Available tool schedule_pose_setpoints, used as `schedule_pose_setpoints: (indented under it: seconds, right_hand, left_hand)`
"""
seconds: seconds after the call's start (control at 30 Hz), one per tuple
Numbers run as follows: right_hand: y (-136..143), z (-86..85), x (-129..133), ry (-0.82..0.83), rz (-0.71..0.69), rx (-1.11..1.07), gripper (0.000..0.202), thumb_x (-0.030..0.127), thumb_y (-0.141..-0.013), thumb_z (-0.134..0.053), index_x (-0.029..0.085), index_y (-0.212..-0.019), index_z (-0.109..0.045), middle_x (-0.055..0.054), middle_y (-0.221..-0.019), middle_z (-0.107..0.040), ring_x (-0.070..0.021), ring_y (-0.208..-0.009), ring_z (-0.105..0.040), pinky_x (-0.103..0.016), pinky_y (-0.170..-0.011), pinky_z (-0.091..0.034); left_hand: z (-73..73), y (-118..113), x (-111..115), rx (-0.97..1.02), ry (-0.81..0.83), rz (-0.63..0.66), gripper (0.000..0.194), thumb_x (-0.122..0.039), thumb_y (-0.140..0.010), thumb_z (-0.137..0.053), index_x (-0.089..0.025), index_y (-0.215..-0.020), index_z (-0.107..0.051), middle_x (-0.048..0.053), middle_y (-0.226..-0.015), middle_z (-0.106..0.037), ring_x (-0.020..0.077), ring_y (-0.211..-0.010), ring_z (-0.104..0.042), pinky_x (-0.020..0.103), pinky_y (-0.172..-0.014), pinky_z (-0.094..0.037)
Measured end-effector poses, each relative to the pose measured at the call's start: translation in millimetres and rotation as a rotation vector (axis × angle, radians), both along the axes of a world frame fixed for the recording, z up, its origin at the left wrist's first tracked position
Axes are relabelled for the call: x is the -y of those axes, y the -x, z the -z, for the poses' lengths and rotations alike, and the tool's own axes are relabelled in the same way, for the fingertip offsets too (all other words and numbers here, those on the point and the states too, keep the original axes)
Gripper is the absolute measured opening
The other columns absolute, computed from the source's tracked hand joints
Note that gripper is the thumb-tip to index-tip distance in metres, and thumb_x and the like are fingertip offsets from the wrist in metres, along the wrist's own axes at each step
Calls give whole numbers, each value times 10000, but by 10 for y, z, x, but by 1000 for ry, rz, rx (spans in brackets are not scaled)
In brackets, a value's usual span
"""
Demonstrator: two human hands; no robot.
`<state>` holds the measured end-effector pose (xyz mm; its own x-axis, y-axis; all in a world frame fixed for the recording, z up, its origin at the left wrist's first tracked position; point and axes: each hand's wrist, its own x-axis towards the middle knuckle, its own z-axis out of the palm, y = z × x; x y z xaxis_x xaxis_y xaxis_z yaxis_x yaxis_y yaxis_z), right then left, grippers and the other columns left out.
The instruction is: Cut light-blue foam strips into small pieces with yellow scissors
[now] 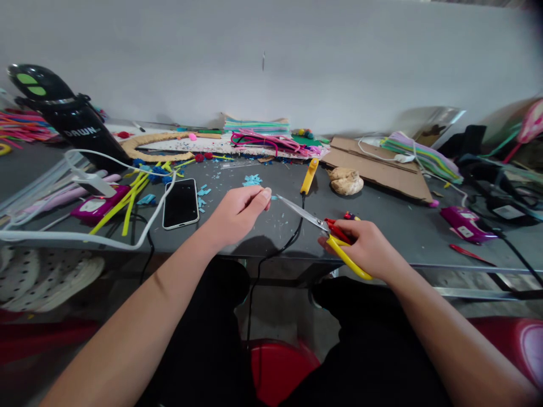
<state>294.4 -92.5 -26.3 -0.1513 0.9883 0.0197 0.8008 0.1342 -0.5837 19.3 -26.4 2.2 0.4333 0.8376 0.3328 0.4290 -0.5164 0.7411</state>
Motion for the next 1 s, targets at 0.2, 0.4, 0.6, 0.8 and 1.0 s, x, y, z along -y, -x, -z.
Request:
schedule_pose_setpoints:
  seconds: [0.2, 0.4, 0.6, 0.8, 1.0]
  right_hand:
    - [-1, 7, 4, -3, 5, -26, 386, 487, -797, -628, 193, -634, -440, 34, -604, -361, -111, -583, -321, -265, -510, -240]
    - [-17, 20, 3, 11, -3, -37, 361, 475, -796, -632, 189, -645, -471, 28, -608, -393, -112, -586, -329, -266, -512, -240]
    - [-20, 21, 8, 29, 2, -32, 378, 493, -811, -622, 193, -645, -464, 32, -608, -376, -115, -585, -331, -271, -514, -240]
    - [-22, 29, 5, 35, -1, -23, 374, 504, -816, -616, 188, -655, -497, 26, -612, -403, -118, -587, -343, -275, -514, -229]
    - [-39, 43, 0, 10, -10, -15, 367, 493, -815, -613, 188, -641, -508, 22, -600, -422, -121, -582, -362, -276, -513, -233]
  left_hand:
    - [0, 5, -1, 8, -12, 5, 384, -379, -995, -405, -177, -675, -467, -29, -599, -385, 110, -577, -374, 265, -549, -301]
    - [-2, 2, 5, 9, -14, 11, 390, -378, -997, -391, -182, -663, -435, -27, -597, -370, 115, -573, -362, 271, -544, -299]
    - [0, -1, 0, -6, -25, 5, 397, -385, -997, -391, -181, -659, -431, -31, -589, -366, 111, -569, -359, 269, -545, -298]
    - [0, -5, -1, -13, -42, 5, 387, -380, -998, -396, -177, -678, -472, -29, -595, -397, 110, -573, -384, 265, -555, -313]
    - [-9, -18, 8, -18, -58, 2, 383, -372, -996, -398, -176, -680, -492, -29, -581, -399, 111, -559, -384, 264, -542, -310]
